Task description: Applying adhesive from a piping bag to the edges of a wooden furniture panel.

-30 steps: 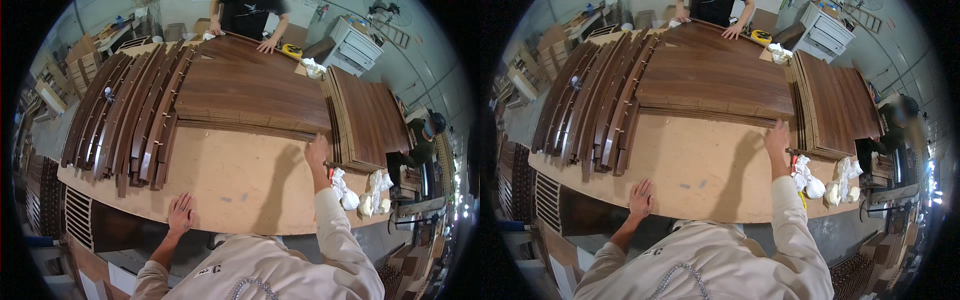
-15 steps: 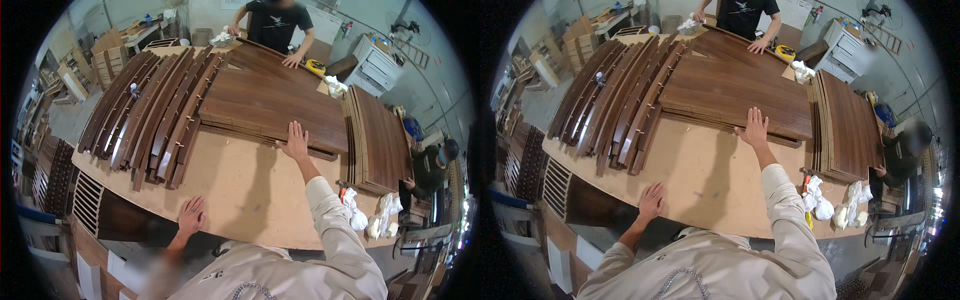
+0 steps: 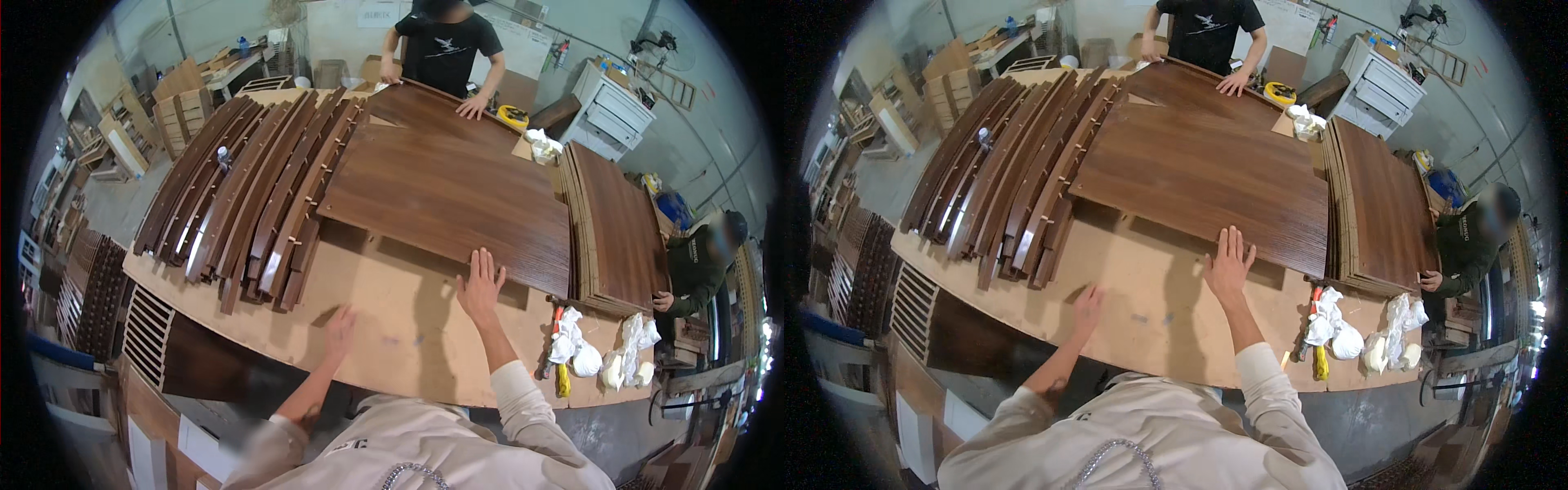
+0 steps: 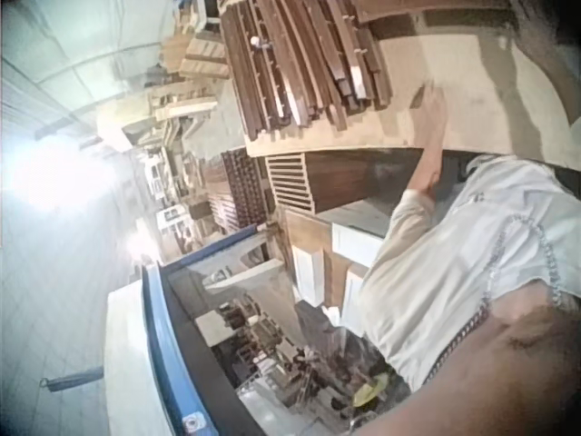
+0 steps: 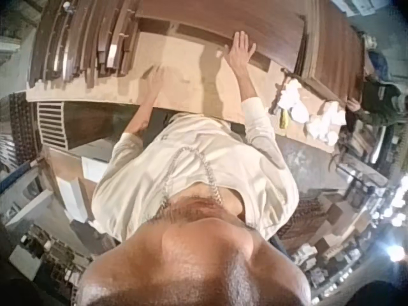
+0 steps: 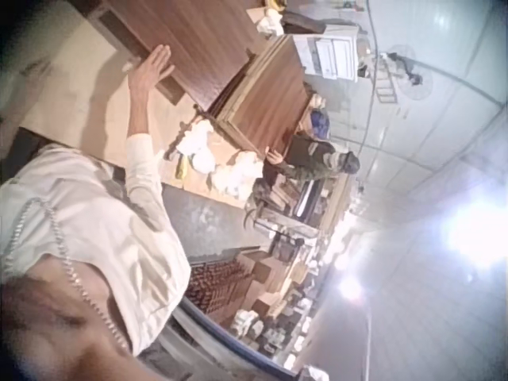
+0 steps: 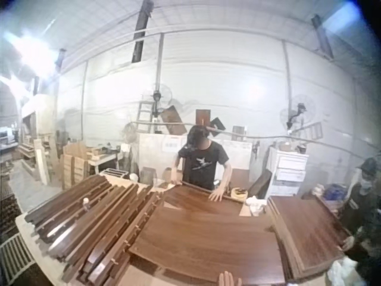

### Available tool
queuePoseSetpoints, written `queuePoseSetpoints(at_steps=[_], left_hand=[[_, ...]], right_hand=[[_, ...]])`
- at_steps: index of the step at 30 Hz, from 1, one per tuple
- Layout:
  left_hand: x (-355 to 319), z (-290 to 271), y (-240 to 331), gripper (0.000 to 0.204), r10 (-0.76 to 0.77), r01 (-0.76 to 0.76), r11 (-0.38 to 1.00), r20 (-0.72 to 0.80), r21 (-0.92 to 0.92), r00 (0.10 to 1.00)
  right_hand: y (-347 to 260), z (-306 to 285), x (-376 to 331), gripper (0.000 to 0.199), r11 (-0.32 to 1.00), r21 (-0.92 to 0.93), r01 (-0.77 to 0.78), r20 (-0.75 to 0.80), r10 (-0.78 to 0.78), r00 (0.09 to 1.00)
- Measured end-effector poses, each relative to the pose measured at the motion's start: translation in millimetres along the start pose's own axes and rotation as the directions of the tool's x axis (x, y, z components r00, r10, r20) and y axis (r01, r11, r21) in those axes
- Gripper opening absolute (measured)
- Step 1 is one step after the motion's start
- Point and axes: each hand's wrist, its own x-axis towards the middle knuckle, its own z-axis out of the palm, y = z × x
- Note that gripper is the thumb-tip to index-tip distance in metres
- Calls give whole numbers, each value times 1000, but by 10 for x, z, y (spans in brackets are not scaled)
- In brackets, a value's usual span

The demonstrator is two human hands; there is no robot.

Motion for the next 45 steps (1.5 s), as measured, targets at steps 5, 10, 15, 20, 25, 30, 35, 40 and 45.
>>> queuePoseSetpoints(at_steps=[5, 10, 15, 20, 25, 30, 35, 40, 45], left_hand=[[960, 970, 599, 61, -240, 437, 540, 366, -719, 899], [1495, 1658, 1232, 70, -178, 465, 177, 436, -867, 882], [1617, 1898, 1402, 44, -233, 438, 138, 401, -888, 886], [1536, 1653, 1733, 44, -220, 387, 270, 335, -882, 916], [1238, 1151, 2425, 44, -143, 188, 513, 133, -838, 981], [1160, 539, 3366, 53, 130, -140, 682, -69, -718, 989], [1049, -94, 4543, 58, 510, -481, 694, -104, -536, 854], [584, -261, 5161, 50, 614, -591, 789, 226, -169, 756], [311, 182, 5082, 48, 584, -714, 682, 704, -156, 404]], right_hand=[[5, -150, -499, 67, 971, 152, -186, -67, 198, 978], [74, -365, -1255, 62, 843, 453, -289, 94, 278, 956], [181, -514, -2284, 56, 608, 623, -492, 283, 410, 867], [318, -685, -3106, 43, 439, 527, -728, 290, 712, 640], [591, -893, -3261, 36, 461, 564, -685, 136, 766, 628], [907, -1138, -2916, 34, 486, 565, -667, 70, 777, 626], [1017, -1279, -2381, 33, 483, 676, -556, 56, 719, 693], [1081, -1438, -1955, 32, 509, 736, -446, 12, 649, 761], [1035, -1474, -1928, 34, 527, 761, -377, -59, 636, 770]])
